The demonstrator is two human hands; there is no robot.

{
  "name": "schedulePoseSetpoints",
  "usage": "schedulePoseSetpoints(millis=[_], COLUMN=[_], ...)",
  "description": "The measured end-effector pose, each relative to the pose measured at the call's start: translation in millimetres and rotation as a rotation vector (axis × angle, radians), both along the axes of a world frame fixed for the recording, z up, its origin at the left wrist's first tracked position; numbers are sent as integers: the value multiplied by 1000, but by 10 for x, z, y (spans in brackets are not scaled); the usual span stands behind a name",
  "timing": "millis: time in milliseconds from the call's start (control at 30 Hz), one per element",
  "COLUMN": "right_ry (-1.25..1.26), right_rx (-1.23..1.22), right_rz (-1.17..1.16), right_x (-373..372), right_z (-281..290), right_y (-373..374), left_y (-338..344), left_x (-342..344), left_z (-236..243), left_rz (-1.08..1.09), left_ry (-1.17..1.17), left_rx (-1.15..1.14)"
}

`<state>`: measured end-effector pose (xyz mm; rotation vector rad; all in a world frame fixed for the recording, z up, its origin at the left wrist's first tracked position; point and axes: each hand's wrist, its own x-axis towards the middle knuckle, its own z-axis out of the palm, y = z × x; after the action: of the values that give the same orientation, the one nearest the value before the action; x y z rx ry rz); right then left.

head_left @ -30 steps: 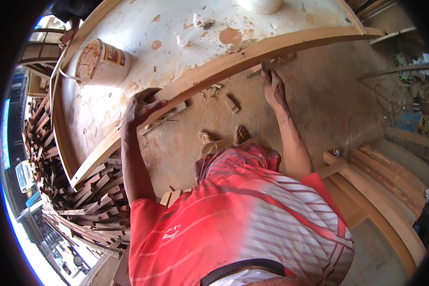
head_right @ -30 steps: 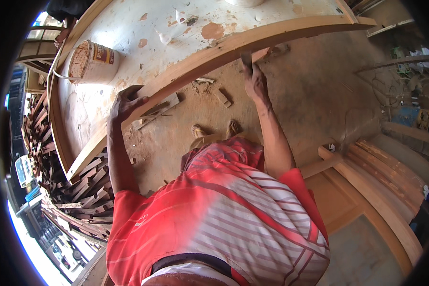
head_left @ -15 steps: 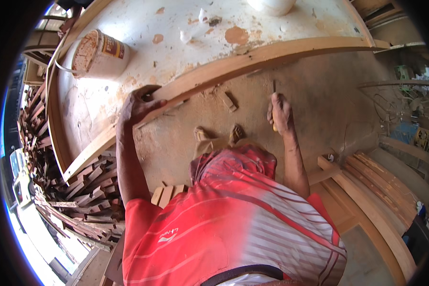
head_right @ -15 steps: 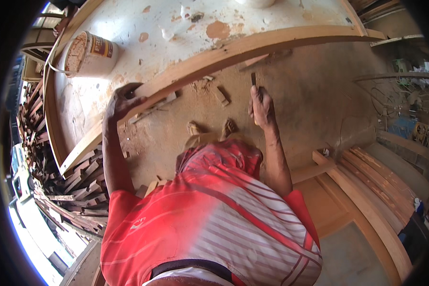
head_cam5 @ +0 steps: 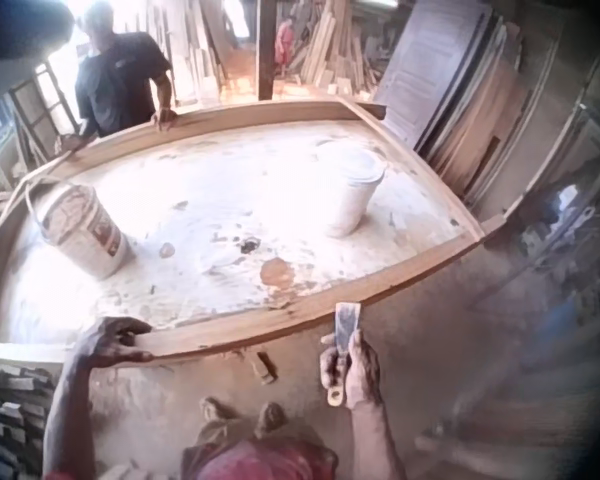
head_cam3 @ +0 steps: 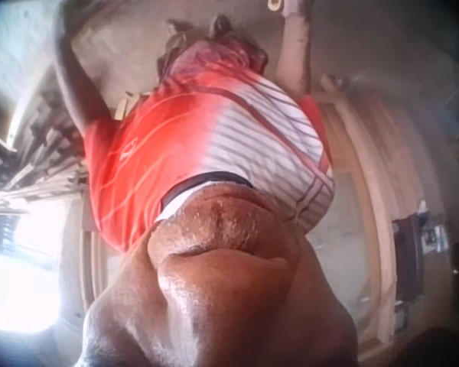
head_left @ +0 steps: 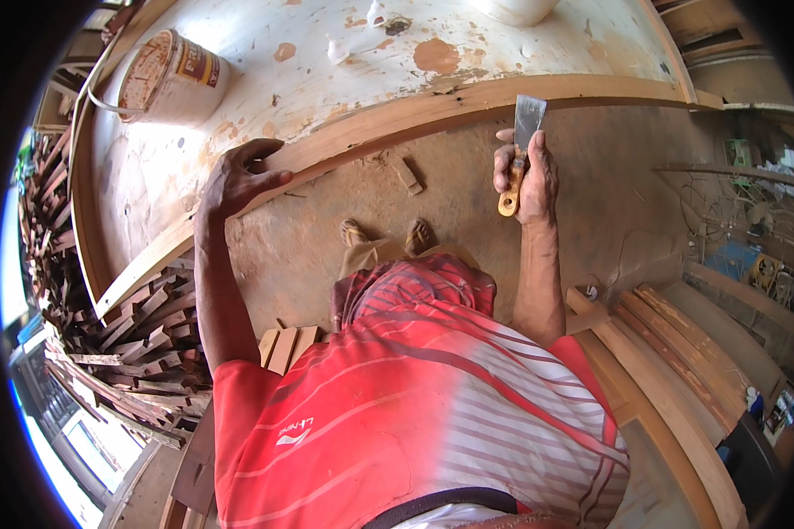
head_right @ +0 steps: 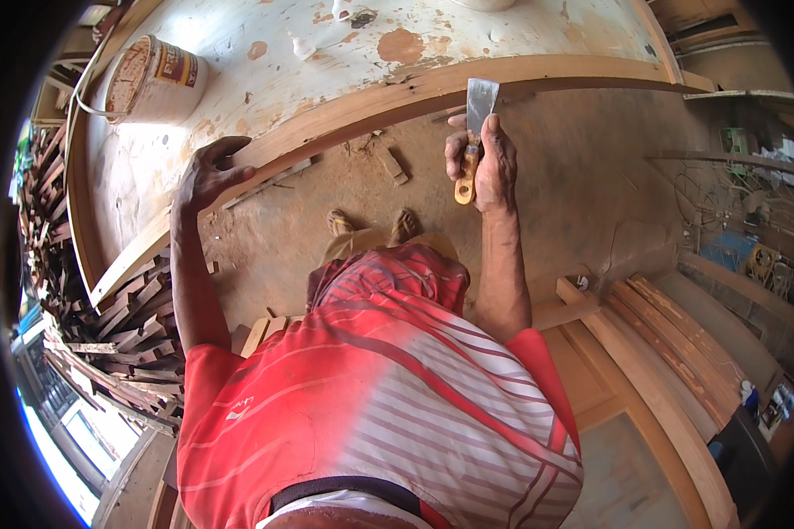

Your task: The person is repairing a wooden frame by filling holes and imperfections. They use a putty knife to apply a brown filler paste from a bucket and a white adhesive from a tube to the wood surface, smoothing the material into the defects.

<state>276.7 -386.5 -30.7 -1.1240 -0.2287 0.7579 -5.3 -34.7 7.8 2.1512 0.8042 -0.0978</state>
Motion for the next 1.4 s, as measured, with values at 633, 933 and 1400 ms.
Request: schedulePoseSetpoints(millis=[633,933,1400], right_ry=[-229,-605,-536], right_rx=[-130,-261,-269], right_rz=[477,760,908], right_x=[-767,-1140,-1433], right_z=[335,369,275], right_y=[-44,89,349], left_y=[-1372,-1860,-1968], left_x=[174,42,-489], left_z=[-92,-195,-326], left_rz=[134,257,449], left_ry=[-580,-807,-827], left_rx=[-77,-918,-506])
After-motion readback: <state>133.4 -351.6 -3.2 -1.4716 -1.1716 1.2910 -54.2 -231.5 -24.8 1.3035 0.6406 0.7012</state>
